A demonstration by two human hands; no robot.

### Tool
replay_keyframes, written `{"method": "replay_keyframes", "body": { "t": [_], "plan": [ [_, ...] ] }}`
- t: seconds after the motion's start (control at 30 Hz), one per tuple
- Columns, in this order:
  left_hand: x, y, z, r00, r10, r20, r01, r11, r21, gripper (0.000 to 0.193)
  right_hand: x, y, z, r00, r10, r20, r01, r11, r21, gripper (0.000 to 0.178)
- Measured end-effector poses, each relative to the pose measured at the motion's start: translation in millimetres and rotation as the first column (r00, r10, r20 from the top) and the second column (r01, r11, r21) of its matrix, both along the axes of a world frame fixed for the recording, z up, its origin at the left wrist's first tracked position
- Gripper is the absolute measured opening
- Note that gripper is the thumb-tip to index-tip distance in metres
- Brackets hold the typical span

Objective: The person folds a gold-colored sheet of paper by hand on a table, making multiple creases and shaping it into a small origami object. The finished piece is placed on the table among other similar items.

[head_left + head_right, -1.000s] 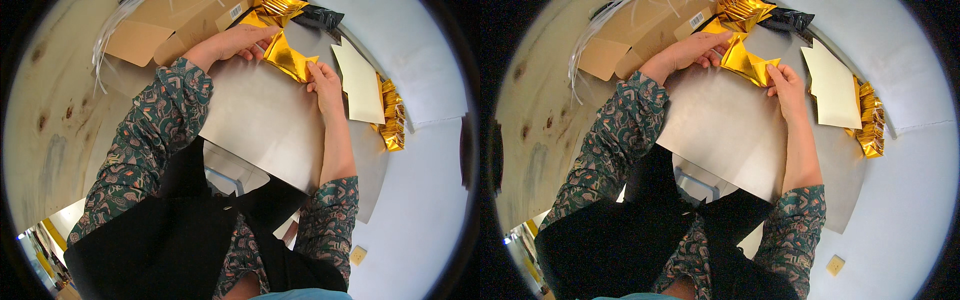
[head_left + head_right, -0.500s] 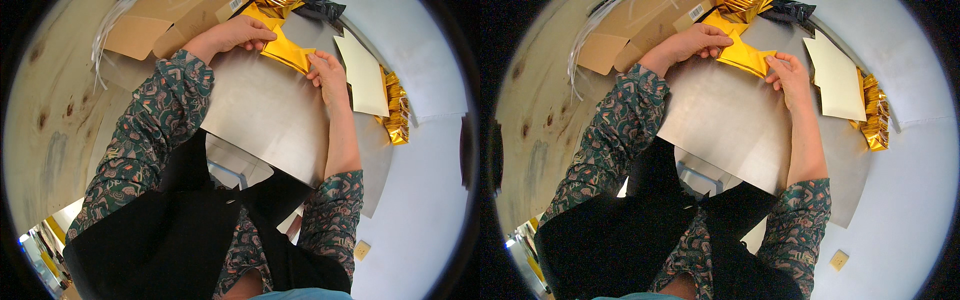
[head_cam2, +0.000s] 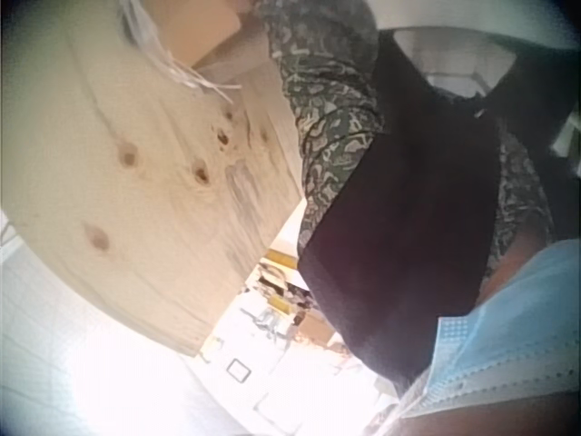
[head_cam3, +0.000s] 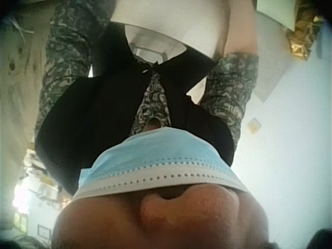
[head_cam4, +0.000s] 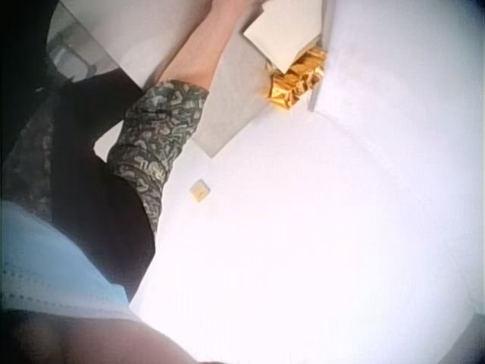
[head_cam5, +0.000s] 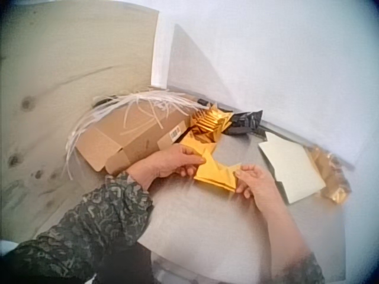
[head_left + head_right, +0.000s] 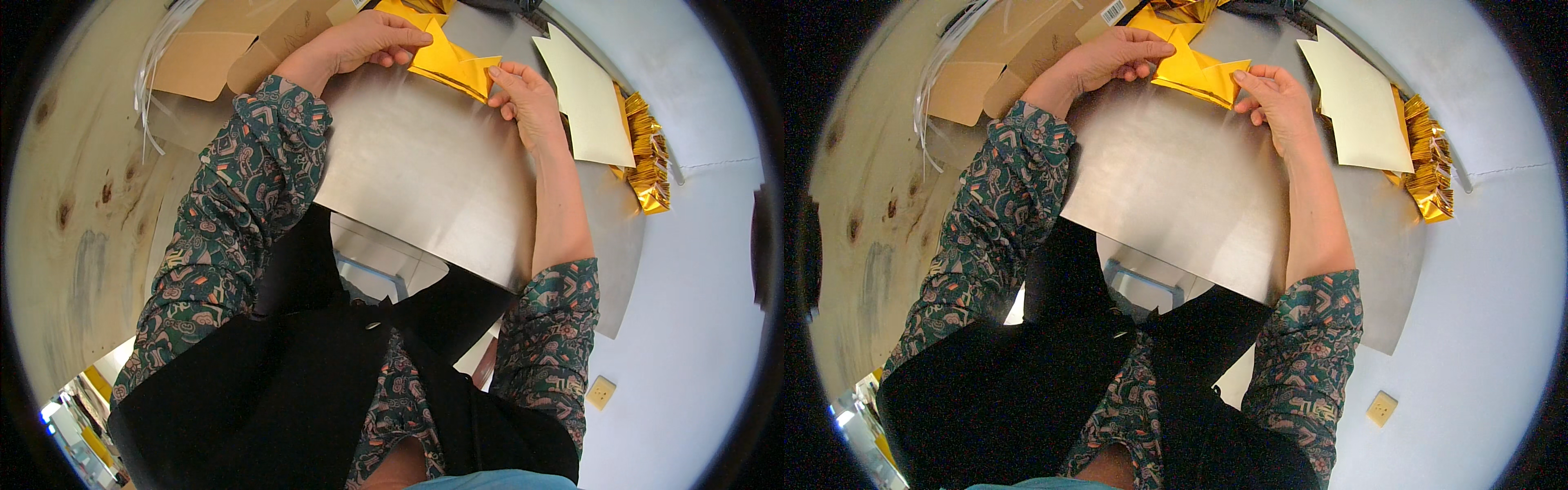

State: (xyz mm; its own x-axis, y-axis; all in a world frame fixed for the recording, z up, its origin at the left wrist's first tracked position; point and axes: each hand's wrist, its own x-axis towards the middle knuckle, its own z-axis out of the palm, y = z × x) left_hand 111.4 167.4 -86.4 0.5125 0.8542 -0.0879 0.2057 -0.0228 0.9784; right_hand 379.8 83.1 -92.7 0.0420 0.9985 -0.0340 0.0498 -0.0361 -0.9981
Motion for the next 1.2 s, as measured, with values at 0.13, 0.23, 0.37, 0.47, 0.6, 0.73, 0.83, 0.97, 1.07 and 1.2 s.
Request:
{"method": "replay_keyframes", "body": {
  "t": [0.13, 0.23, 0.37, 0.47, 0.6, 0.73, 0.83, 0.97, 1.07, 1.2],
  "plan": [
    [0, -3, 2, 0.999, 0.028, 0.024, -0.027, 0.999, -0.017, 0.024, 1, -1, 0, 0.999, 0.025, -0.036, -0.025, 1.000, 0.013, 0.037],
    [-1, -3, 5, 0.999, 0.006, 0.035, -0.005, 1.000, -0.013, 0.024, 1, 0, 0, 1.000, -0.001, -0.030, 0.001, 1.000, 0.009, 0.035],
    [-5, -3, 9, 0.999, -0.010, 0.047, 0.013, 0.999, -0.049, 0.024, 0, 1, 1, 1.000, 0.000, -0.013, 0.000, 1.000, 0.005, 0.033],
    [-7, -2, 11, 0.999, -0.029, 0.046, 0.032, 0.997, -0.066, 0.027, 1, 4, 0, 1.000, -0.012, -0.012, 0.012, 1.000, -0.004, 0.032],
    [-8, -1, 12, 0.999, -0.032, 0.018, 0.033, 0.998, -0.056, 0.030, 0, 4, 0, 1.000, -0.003, -0.006, 0.004, 1.000, 0.008, 0.033],
    [-4, -2, 12, 1.000, -0.004, 0.008, 0.005, 0.999, -0.032, 0.031, -3, 2, 0, 1.000, -0.016, -0.027, 0.017, 0.999, 0.033, 0.034],
    [-5, -4, 14, 1.000, -0.014, 0.003, 0.014, 0.999, 0.034, 0.031, -5, 0, 1, 0.999, -0.032, -0.019, 0.033, 0.999, 0.039, 0.036],
    [-5, -4, 17, 0.999, -0.042, 0.025, 0.040, 0.996, 0.077, 0.034, -8, 1, 2, 0.998, -0.061, 0.000, 0.061, 0.997, 0.037, 0.034],
    [-3, -6, 18, 1.000, 0.011, 0.016, -0.013, 0.995, 0.095, 0.036, -11, -1, 2, 0.998, -0.068, 0.012, 0.067, 0.996, 0.058, 0.029],
    [-1, -4, 22, 1.000, -0.005, 0.030, 0.002, 0.992, 0.124, 0.037, -11, -2, 2, 0.997, -0.075, 0.008, 0.074, 0.994, 0.086, 0.023]
  ]
}}
